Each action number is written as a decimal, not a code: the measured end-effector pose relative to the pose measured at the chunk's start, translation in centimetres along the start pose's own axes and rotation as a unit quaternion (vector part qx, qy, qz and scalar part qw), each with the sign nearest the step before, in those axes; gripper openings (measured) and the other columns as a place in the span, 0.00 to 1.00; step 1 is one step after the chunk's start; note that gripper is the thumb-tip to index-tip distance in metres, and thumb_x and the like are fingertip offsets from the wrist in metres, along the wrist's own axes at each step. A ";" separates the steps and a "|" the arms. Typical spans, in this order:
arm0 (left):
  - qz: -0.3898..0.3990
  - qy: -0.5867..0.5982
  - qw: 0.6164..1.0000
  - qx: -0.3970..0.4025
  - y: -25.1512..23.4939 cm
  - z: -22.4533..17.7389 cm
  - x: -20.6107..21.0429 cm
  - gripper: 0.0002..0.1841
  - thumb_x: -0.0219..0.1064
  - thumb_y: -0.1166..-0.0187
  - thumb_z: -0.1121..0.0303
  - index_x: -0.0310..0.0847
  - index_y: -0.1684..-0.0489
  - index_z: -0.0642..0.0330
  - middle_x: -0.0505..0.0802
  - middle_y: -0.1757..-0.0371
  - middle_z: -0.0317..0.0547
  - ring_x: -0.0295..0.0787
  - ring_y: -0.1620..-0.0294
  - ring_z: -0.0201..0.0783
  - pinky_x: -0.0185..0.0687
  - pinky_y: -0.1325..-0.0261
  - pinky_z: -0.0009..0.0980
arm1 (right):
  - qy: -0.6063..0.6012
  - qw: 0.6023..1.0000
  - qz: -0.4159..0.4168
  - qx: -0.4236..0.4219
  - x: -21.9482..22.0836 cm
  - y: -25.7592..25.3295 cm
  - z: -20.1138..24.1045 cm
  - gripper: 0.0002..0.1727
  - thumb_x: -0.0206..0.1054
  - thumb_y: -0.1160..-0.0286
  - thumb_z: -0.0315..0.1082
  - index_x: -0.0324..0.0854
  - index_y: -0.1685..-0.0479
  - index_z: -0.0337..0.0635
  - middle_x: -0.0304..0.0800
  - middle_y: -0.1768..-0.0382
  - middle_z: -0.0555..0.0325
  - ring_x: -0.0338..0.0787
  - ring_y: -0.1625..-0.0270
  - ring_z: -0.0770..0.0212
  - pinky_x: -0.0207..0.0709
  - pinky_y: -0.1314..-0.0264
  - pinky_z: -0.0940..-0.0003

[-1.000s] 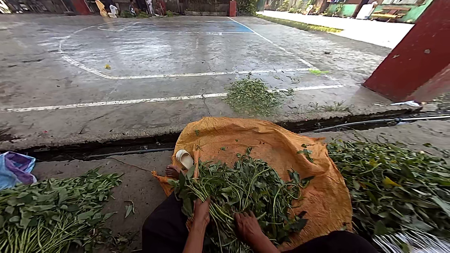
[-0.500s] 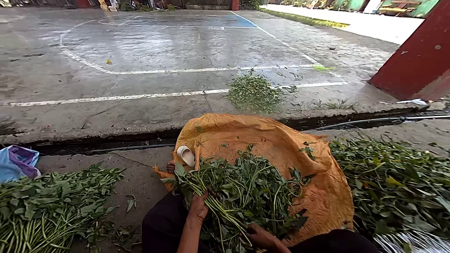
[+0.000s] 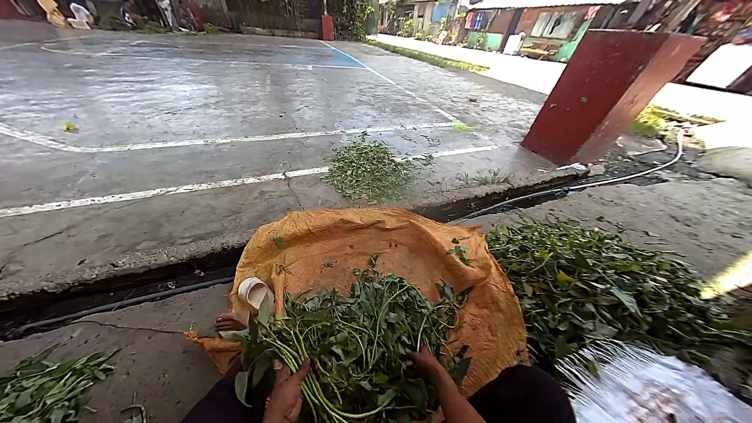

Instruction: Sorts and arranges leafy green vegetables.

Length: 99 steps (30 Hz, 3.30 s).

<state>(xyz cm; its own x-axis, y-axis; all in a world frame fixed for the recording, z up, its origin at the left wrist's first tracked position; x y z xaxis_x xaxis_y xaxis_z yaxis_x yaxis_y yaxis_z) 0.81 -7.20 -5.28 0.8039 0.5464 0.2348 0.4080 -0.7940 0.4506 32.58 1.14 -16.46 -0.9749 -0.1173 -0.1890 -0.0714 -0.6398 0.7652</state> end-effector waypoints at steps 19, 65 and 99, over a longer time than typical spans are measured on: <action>-0.028 -0.004 0.999 -0.039 -0.1 0.6 -0.7 0.18 0.57 0.17 0.85 0.65 0.31 0.71 0.92 0.52 0.53 0.91 0.63 0.36 0.87 0.61 0.30 | 0.221 0.880 -0.053 -0.416 -4.2 9.0 12.9 0.18 0.57 0.11 0.32 0.86 0.34 0.34 0.92 0.41 0.39 0.93 0.43 0.48 0.80 0.30 0.53; -0.067 -0.034 0.996 -0.058 0.6 0.9 0.8 0.19 0.66 0.18 0.78 0.70 0.31 0.74 0.86 0.47 0.58 0.85 0.52 0.39 0.83 0.47 0.34 | 0.454 0.836 0.130 -0.279 11.3 14.0 2.7 0.19 0.66 0.25 0.24 0.84 0.35 0.28 0.85 0.34 0.29 0.84 0.29 0.34 0.72 0.22 0.41; -0.137 0.154 0.977 0.059 0.2 -4.9 -3.9 0.11 0.49 0.09 0.77 0.66 0.34 0.68 0.86 0.63 0.45 0.89 0.69 0.34 0.91 0.61 0.31 | 0.155 0.897 0.387 -0.145 12.6 12.4 -1.5 0.18 0.41 0.06 0.34 0.72 0.38 0.33 0.85 0.61 0.57 0.85 0.63 0.67 0.81 0.56 0.68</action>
<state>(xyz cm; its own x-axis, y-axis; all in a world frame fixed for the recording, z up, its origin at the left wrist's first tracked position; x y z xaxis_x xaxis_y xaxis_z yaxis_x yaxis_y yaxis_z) -4.35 -8.20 -1.83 0.4961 0.7827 0.3758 0.6518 -0.6217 0.4344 19.74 -9.44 -10.24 -0.6008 -0.7881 0.1342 0.7033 -0.4413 0.5573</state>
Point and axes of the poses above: each hand's wrist, its own y-axis away from the middle knuckle, its own x-axis out of the palm, z = x × y, the point moved 6 cm from there along -y, towards the middle knuckle
